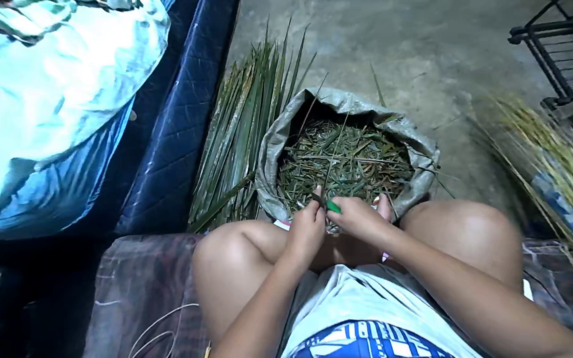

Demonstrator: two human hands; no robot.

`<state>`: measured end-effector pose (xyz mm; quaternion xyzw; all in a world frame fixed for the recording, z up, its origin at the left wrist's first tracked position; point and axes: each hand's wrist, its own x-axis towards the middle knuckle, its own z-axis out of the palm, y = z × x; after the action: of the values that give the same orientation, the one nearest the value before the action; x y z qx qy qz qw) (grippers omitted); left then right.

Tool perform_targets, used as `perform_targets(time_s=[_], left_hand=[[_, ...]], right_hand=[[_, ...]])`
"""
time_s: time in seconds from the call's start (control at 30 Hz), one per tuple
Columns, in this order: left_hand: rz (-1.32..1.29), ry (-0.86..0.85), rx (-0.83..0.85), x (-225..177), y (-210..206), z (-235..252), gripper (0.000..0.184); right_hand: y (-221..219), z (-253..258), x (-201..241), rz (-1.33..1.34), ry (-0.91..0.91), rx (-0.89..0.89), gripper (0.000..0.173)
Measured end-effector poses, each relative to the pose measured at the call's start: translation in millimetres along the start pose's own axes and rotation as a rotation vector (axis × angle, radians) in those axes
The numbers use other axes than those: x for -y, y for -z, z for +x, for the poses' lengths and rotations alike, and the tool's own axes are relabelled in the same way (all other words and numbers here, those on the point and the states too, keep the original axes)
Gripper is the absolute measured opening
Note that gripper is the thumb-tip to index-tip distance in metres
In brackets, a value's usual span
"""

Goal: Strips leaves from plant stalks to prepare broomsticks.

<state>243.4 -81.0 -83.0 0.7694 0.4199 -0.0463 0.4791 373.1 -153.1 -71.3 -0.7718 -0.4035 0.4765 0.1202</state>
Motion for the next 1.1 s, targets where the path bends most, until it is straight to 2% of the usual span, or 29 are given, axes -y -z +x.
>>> perform_targets(time_s=[0.13, 0.27, 0.33, 0.43, 0.5, 0.57, 0.67, 0.8, 0.87, 1.0, 1.1], left_hand=[[0.009, -0.012, 0.067, -1.0, -2.5, -1.1, 0.049], [0.003, -0.037, 0.071, -1.3, -7.0, -5.1, 0.050], [-0.008, -0.037, 0.064, 0.3, -7.4, -5.0, 0.050], [-0.022, -0.031, 0.043, 1.7, -6.6, -4.4, 0.048], [-0.016, -0.029, 0.030, 1.2, -5.8, -5.1, 0.042], [0.005, -0.035, 0.016, 1.2, -6.1, -6.1, 0.039], [0.043, -0.033, 0.045, -0.2, -5.1, -7.8, 0.048], [0.038, -0.046, 0.044, 0.7, -8.6, -9.6, 0.049], [-0.009, -0.042, 0.031, 1.6, -8.0, -7.6, 0.048], [-0.153, -0.035, -0.012, 6.0, -4.9, -3.8, 0.043], [-0.180, -0.028, -0.024, 5.0, -4.5, -4.9, 0.041]], right_hand=[[12.9, 16.8, -6.1, -0.189, -0.127, -0.218, 0.034], [36.8, 41.0, -29.2, -0.150, -0.242, -0.439, 0.030], [42.8, 37.6, -29.0, -0.067, -0.232, -0.384, 0.029], [29.1, 17.9, -19.1, 0.031, -0.074, -0.097, 0.028], [16.4, 5.5, -9.9, 0.016, -0.006, 0.020, 0.026], [9.6, 0.4, -1.7, -0.068, -0.028, 0.005, 0.028], [14.8, 11.7, -5.1, -0.175, -0.124, -0.157, 0.034], [45.6, 35.7, -31.7, -0.074, -0.206, -0.324, 0.030], [48.3, 26.1, -27.3, -0.004, -0.134, -0.274, 0.027], [16.4, 1.8, -11.3, 0.003, 0.016, -0.008, 0.026], [9.6, 0.9, -5.4, -0.065, -0.011, -0.024, 0.029]])
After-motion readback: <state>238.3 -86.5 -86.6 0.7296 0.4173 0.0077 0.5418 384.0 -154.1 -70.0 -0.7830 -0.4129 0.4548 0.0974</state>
